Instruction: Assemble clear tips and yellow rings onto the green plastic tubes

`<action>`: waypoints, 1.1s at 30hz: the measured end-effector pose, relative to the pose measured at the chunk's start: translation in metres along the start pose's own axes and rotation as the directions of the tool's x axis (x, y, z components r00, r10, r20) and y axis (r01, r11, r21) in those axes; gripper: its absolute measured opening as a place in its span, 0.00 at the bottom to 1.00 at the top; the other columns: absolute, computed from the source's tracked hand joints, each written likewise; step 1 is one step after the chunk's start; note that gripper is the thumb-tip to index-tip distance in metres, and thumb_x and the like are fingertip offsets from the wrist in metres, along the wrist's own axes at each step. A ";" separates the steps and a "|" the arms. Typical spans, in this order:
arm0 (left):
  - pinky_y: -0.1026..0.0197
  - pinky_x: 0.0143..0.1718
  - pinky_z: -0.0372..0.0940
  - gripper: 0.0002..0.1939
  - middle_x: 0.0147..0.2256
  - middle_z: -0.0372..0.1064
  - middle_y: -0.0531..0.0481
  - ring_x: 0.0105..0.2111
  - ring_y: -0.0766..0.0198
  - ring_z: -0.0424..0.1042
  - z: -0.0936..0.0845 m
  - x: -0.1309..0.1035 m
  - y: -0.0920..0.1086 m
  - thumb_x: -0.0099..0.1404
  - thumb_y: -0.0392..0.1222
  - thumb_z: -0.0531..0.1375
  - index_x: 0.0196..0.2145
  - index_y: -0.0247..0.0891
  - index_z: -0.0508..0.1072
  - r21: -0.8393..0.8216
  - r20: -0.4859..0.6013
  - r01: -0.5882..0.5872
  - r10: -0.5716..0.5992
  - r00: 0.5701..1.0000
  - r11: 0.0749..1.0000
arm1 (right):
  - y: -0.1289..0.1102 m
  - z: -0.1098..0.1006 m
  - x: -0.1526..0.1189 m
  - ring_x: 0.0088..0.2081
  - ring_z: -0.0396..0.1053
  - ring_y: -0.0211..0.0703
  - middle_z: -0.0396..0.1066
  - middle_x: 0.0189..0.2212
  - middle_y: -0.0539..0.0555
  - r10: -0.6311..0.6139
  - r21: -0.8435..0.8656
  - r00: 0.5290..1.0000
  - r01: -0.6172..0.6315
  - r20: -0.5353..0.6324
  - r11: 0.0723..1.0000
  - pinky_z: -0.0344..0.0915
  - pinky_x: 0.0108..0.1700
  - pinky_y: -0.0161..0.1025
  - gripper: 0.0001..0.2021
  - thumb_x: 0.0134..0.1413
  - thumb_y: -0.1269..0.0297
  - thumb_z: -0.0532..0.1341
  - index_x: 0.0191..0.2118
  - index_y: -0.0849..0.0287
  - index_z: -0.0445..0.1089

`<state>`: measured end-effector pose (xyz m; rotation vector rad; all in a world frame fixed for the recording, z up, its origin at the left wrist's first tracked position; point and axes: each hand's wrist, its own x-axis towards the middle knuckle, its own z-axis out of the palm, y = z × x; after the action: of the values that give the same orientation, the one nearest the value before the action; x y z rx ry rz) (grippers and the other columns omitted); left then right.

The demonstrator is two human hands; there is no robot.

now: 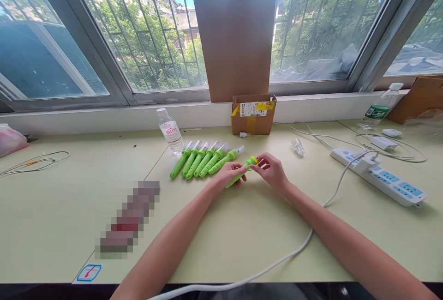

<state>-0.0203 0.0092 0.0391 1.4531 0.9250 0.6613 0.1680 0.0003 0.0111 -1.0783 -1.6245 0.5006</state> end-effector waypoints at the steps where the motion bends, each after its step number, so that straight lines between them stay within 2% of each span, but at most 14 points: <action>1: 0.67 0.18 0.58 0.25 0.25 0.70 0.49 0.16 0.71 0.64 0.000 0.000 0.000 0.53 0.62 0.60 0.31 0.34 0.70 0.000 0.003 0.001 -0.001 1.000 1.000 | 0.000 0.000 0.000 0.26 0.70 0.40 0.68 0.29 0.52 -0.006 -0.003 1.000 0.006 0.002 1.000 0.69 0.25 0.38 0.18 0.46 0.46 0.63 0.31 0.56 0.63; 12: 0.67 0.17 0.56 0.23 0.24 0.70 0.49 0.15 0.71 0.63 -0.002 0.001 0.002 0.54 0.59 0.60 0.31 0.33 0.70 -0.067 0.028 0.031 -0.029 0.999 0.997 | 0.000 0.001 0.000 0.27 0.71 0.41 0.68 0.31 0.52 -0.026 0.009 0.999 0.026 0.042 1.000 0.70 0.25 0.38 0.16 0.48 0.49 0.63 0.34 0.55 0.61; 18: 0.68 0.17 0.55 0.23 0.24 0.70 0.49 0.16 0.70 0.64 -0.003 0.000 0.002 0.54 0.60 0.60 0.31 0.34 0.70 -0.088 0.040 0.032 -0.029 0.999 0.996 | 0.002 0.001 0.001 0.25 0.69 0.39 0.67 0.34 0.52 -0.046 0.009 0.997 0.046 0.062 0.999 0.70 0.24 0.39 0.20 0.43 0.48 0.65 0.36 0.55 0.60; 23: 0.67 0.16 0.55 0.24 0.23 0.68 0.50 0.15 0.71 0.62 -0.005 0.001 0.000 0.54 0.61 0.59 0.32 0.34 0.69 -0.079 0.048 0.036 -0.032 0.998 0.996 | 0.004 0.003 0.000 0.26 0.70 0.39 0.68 0.33 0.52 -0.066 -0.026 0.997 0.067 0.042 0.997 0.69 0.24 0.38 0.16 0.49 0.50 0.62 0.36 0.55 0.61; 28: 0.68 0.16 0.53 0.23 0.21 0.64 0.55 0.14 0.74 0.59 -0.003 0.000 0.002 0.55 0.61 0.58 0.32 0.35 0.66 0.008 0.041 -0.005 0.005 0.999 1.000 | 0.007 0.006 -0.002 0.25 0.70 0.39 0.68 0.32 0.52 -0.111 -0.059 0.994 0.110 -0.008 0.992 0.69 0.25 0.38 0.14 0.50 0.53 0.61 0.36 0.55 0.61; 33: 0.69 0.14 0.49 0.24 0.18 0.63 0.61 0.12 0.73 0.57 0.000 0.000 -0.001 0.51 0.55 0.64 0.38 0.39 0.61 0.127 -0.061 -0.005 0.013 0.998 0.992 | 0.005 0.006 -0.003 0.26 0.70 0.38 0.67 0.32 0.51 -0.155 -0.071 0.988 0.154 -0.015 0.986 0.70 0.26 0.38 0.10 0.53 0.56 0.60 0.36 0.55 0.62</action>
<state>-0.0202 0.0086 0.0386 1.5574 1.0244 0.6669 0.1646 0.0014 0.0031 -0.9953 -1.7031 0.3315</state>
